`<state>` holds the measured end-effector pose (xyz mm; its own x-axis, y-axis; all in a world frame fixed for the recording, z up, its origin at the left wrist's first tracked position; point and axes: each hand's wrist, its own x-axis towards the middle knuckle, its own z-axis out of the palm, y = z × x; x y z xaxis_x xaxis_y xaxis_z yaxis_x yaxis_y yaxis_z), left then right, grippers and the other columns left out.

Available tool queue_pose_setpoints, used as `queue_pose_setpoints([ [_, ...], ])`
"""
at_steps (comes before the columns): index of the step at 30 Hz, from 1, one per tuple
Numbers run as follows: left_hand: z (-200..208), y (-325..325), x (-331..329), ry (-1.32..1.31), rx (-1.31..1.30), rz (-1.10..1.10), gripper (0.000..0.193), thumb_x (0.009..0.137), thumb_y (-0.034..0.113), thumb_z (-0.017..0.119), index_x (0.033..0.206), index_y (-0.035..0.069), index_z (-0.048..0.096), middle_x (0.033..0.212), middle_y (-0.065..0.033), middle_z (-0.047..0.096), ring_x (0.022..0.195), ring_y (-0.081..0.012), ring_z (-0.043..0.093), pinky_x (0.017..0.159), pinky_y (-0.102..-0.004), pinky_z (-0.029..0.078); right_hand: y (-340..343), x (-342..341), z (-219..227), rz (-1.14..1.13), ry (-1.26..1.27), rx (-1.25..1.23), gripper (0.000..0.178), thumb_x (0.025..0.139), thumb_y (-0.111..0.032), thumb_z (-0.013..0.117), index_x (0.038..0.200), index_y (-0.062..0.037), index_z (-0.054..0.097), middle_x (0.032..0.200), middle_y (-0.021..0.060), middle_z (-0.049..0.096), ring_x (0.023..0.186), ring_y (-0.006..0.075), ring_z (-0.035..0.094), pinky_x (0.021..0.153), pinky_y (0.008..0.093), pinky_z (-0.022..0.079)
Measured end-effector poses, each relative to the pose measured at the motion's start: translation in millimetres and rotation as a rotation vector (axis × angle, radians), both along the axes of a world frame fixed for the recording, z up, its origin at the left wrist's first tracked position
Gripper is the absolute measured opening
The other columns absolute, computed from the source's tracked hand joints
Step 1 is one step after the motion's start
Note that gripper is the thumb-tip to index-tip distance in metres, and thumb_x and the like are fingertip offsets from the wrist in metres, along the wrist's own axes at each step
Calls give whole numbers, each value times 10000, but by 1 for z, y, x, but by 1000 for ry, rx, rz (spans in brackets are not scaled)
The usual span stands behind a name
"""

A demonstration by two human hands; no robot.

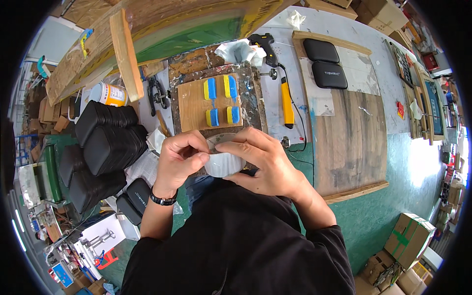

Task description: The person is screen printing a logo onto black padded cases using a manual screen frame.

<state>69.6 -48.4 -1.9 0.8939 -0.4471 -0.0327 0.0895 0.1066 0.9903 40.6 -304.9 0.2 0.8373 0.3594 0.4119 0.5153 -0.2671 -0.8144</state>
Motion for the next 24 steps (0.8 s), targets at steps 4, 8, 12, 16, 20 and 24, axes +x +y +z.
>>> queue_pose_setpoints([
  [4, 4, -2, 0, 9, -1, 9, 90, 897, -21, 761, 970, 2, 809, 941, -37, 719, 727, -86, 521, 679, -210, 387, -4, -1, 0, 11, 96, 40, 539, 748, -82, 980, 1256, -44, 801, 1190, 80, 673, 985, 217, 635, 836, 325, 522],
  [8, 9, -5, -2, -32, -81, 53, 117, 891, -30, 748, 979, 0, 819, 936, -42, 717, 721, -90, 526, 676, -213, 393, -9, -1, -2, 53, 355, 214, 561, 736, -46, 972, 1265, -58, 786, 1199, 90, 684, 1027, 241, 662, 871, 347, 549],
  [12, 9, -2, -2, -9, -117, 0, 166, 881, -44, 729, 1003, -6, 836, 937, -55, 721, 736, -99, 546, 677, -221, 411, -6, 1, -30, 203, 435, 678, 620, 702, 4, 997, 1277, -74, 776, 1227, 100, 690, 1119, 240, 649, 948, 356, 542],
  [16, 9, 0, -3, -24, -126, -6, 196, 872, -54, 719, 1018, -11, 843, 940, -62, 722, 740, -105, 556, 673, -224, 419, -4, 2, -43, 272, 439, 775, 679, 673, 40, 1007, 1295, -82, 762, 1251, 114, 696, 1181, 259, 641, 1010, 385, 534],
  [20, 7, 0, -2, -24, -146, -24, 207, 864, -60, 710, 1018, -18, 842, 944, -64, 725, 738, -108, 559, 670, -224, 420, -4, 4, -49, 327, 440, 830, 713, 663, 55, 1010, 1312, -86, 751, 1271, 122, 700, 1210, 276, 643, 1044, 407, 529],
  [24, 3, 0, 0, -4, -192, -54, 209, 859, -66, 701, 1013, -24, 836, 948, -64, 728, 736, -108, 559, 668, -221, 417, -4, 5, -52, 371, 456, 869, 732, 658, 58, 1012, 1323, -90, 744, 1281, 128, 703, 1217, 290, 650, 1061, 419, 527],
])
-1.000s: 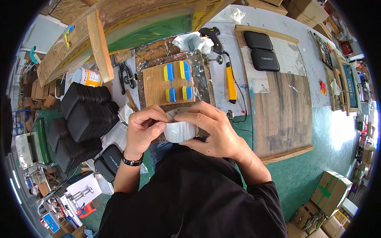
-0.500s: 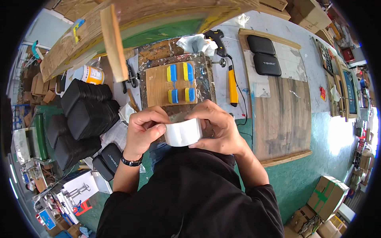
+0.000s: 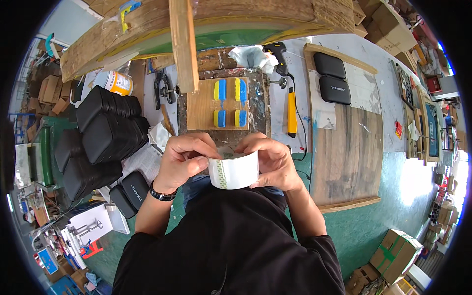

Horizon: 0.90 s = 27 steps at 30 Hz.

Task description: The person is screen printing a logo onto black padded cases using a manual screen frame.

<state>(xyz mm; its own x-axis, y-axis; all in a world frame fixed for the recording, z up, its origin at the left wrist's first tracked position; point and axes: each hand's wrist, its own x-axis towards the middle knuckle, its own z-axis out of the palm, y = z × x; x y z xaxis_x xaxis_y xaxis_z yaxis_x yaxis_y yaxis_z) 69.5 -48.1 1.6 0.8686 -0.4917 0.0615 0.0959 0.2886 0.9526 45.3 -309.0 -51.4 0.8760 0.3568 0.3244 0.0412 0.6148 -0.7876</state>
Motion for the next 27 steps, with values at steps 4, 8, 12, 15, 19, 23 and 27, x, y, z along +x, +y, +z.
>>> queue_pose_setpoints([
  [4, -9, 2, 1, 44, -80, -49, 211, 857, -73, 691, 1010, -29, 829, 950, -62, 729, 737, -103, 557, 669, -217, 414, 1, -1, 0, 45, 48, 51, 750, 643, 60, 1018, 1324, -94, 746, 1274, 133, 706, 1209, 300, 660, 1068, 420, 529],
  [8, -16, 4, 0, 209, -96, -23, 172, 837, 56, 745, 971, -18, 825, 961, -98, 723, 721, -123, 542, 646, -231, 404, 4, -2, 0, 18, 64, 34, 705, 680, 44, 1007, 1324, -81, 749, 1246, 121, 707, 1139, 278, 667, 1010, 401, 541],
  [12, -19, 7, 1, 157, 14, -24, 154, 848, -7, 746, 989, -8, 808, 965, -43, 710, 719, -86, 508, 651, -220, 397, -8, 2, 22, -38, -79, -392, 666, 702, 14, 977, 1324, -67, 752, 1230, 108, 704, 1075, 270, 660, 954, 384, 543],
  [15, -25, 5, 0, 122, 86, -11, 156, 845, -15, 762, 997, -2, 796, 968, -31, 700, 716, -81, 496, 648, -218, 394, -9, 6, 48, -101, -209, -653, 654, 709, -7, 954, 1329, -57, 753, 1216, 102, 702, 1037, 270, 652, 922, 377, 543],
  [19, -29, -3, -5, 65, 186, 51, 182, 825, 26, 812, 1004, 7, 777, 976, -51, 683, 710, -103, 495, 634, -223, 392, 1, 10, 68, -214, -465, -1016, 657, 707, -38, 917, 1343, -42, 753, 1189, 97, 700, 988, 277, 636, 881, 369, 539],
  [23, -13, -11, -8, -126, 412, 109, 266, 816, -4, 814, 1070, 34, 742, 984, -26, 671, 734, -86, 494, 660, -210, 399, 10, 6, 66, -349, -604, -1166, 704, 676, -55, 894, 1365, -43, 750, 1181, 109, 713, 973, 306, 630, 882, 377, 545],
  [27, -11, -8, -9, 1, 379, 93, 227, 825, 11, 816, 1034, 43, 731, 901, 13, 625, 705, -75, 462, 654, -206, 383, 16, 8, 69, -406, -551, -1068, 691, 688, -28, 876, 1367, -41, 747, 1185, 114, 724, 968, 308, 650, 870, 384, 559],
])
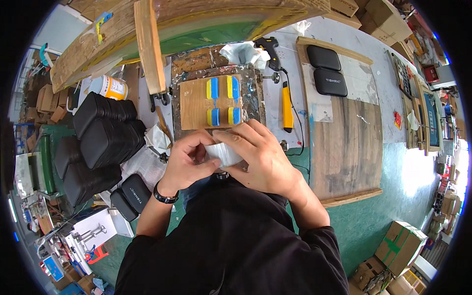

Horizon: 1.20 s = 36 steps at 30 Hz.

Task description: The person is screen printing a logo onto black padded cases using a manual screen frame.

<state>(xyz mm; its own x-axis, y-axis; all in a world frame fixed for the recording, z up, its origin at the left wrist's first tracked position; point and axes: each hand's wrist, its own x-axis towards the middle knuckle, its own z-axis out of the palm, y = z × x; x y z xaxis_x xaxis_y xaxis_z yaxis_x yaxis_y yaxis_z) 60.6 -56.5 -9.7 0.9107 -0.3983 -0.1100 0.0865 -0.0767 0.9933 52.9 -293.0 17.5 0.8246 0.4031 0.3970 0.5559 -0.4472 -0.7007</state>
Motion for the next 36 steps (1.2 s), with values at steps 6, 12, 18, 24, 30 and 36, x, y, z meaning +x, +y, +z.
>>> queue_pose_setpoints([
  [6, -9, 2, -2, 170, -319, 8, 231, 823, 19, 821, 1028, 49, 719, 861, 30, 595, 688, -75, 448, 647, -207, 377, -16, 2, -3, -19, 460, 229, 660, 644, 40, 836, 1299, -24, 784, 1225, 96, 734, 955, 267, 667, 842, 342, 554],
  [12, 0, -7, -2, -34, -93, 78, 195, 849, 7, 806, 1032, 29, 745, 880, 10, 645, 693, -77, 470, 642, -207, 377, -16, 6, -11, 26, 187, 156, 626, 644, 60, 821, 1264, -30, 803, 1217, 99, 733, 950, 240, 672, 819, 328, 551],
  [18, 3, -5, -1, -165, -146, 70, 164, 896, -24, 761, 1050, 2, 809, 924, -29, 731, 690, -80, 491, 630, -215, 374, -12, 2, -11, 23, 71, 116, 580, 670, 55, 854, 1240, -45, 815, 1208, 88, 717, 958, 223, 667, 794, 309, 536],
  [24, 4, -1, 5, -194, -192, 26, 185, 925, -31, 723, 1062, -3, 844, 939, -50, 770, 679, -83, 495, 620, -225, 367, -17, -6, -17, 24, 181, 265, 597, 678, 54, 887, 1258, -66, 809, 1208, 59, 698, 916, 199, 652, 764, 297, 524],
  [30, 4, 4, 6, -166, -194, -3, 168, 953, 44, 727, 1064, -23, 834, 987, -98, 783, 732, -120, 561, 677, -235, 411, -15, -9, -19, 4, 227, 338, 582, 696, 49, 905, 1257, -77, 819, 1178, 33, 681, 876, 143, 599, 698, 251, 457],
  [36, 0, -2, 3, -138, -345, 38, 169, 935, -16, 704, 1046, -14, 832, 940, -59, 761, 709, -89, 522, 640, -223, 372, -14, -16, -27, 15, 381, 546, 584, 696, 39, 911, 1261, -76, 818, 1165, 37, 676, 871, 142, 591, 677, 252, 446],
])
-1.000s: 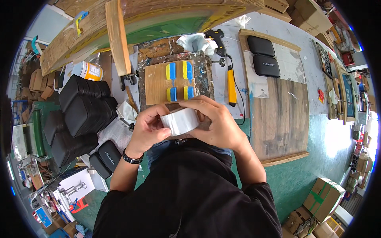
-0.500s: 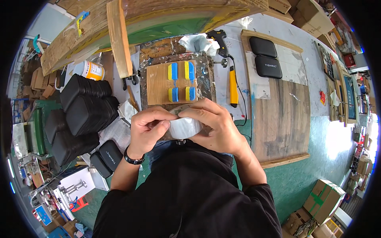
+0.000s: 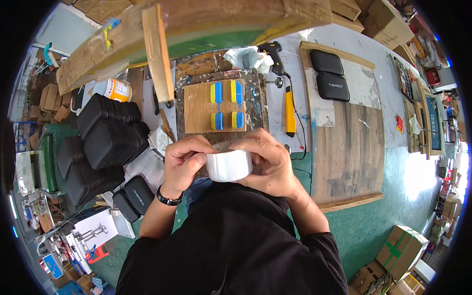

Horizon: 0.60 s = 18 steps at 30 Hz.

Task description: The person is screen printing a logo onto black padded cases using a manual screen frame.

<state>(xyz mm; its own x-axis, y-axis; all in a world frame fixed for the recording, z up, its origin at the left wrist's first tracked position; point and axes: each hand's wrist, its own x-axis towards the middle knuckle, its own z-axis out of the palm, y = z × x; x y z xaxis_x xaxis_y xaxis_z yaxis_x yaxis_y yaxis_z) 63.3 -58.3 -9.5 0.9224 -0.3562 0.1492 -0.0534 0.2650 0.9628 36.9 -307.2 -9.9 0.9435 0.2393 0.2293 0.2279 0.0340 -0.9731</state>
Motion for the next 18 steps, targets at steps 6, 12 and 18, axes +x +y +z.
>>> queue_pose_setpoints([
  [6, -6, 0, -5, 63, -43, 24, 147, 936, -22, 702, 1028, -21, 817, 940, -58, 754, 722, -88, 525, 650, -222, 377, 4, -1, 1, 15, 35, -15, 579, 698, 32, 911, 1260, -72, 817, 1139, 25, 668, 848, 125, 567, 669, 246, 431],
  [12, -3, 6, -9, 11, 103, 10, 131, 939, -27, 699, 1013, -21, 806, 922, -54, 741, 712, -88, 511, 648, -226, 380, 3, 1, 12, 33, -112, -233, 574, 700, 26, 904, 1260, -64, 816, 1120, 18, 661, 817, 107, 532, 674, 233, 411],
  [18, -2, 6, -13, 5, 71, -14, 107, 947, -5, 700, 991, -28, 795, 930, -72, 740, 719, -96, 519, 653, -226, 384, 2, -1, 16, 34, -108, -206, 587, 686, 28, 897, 1261, -56, 814, 1121, 23, 655, 798, 107, 513, 671, 230, 398],
])
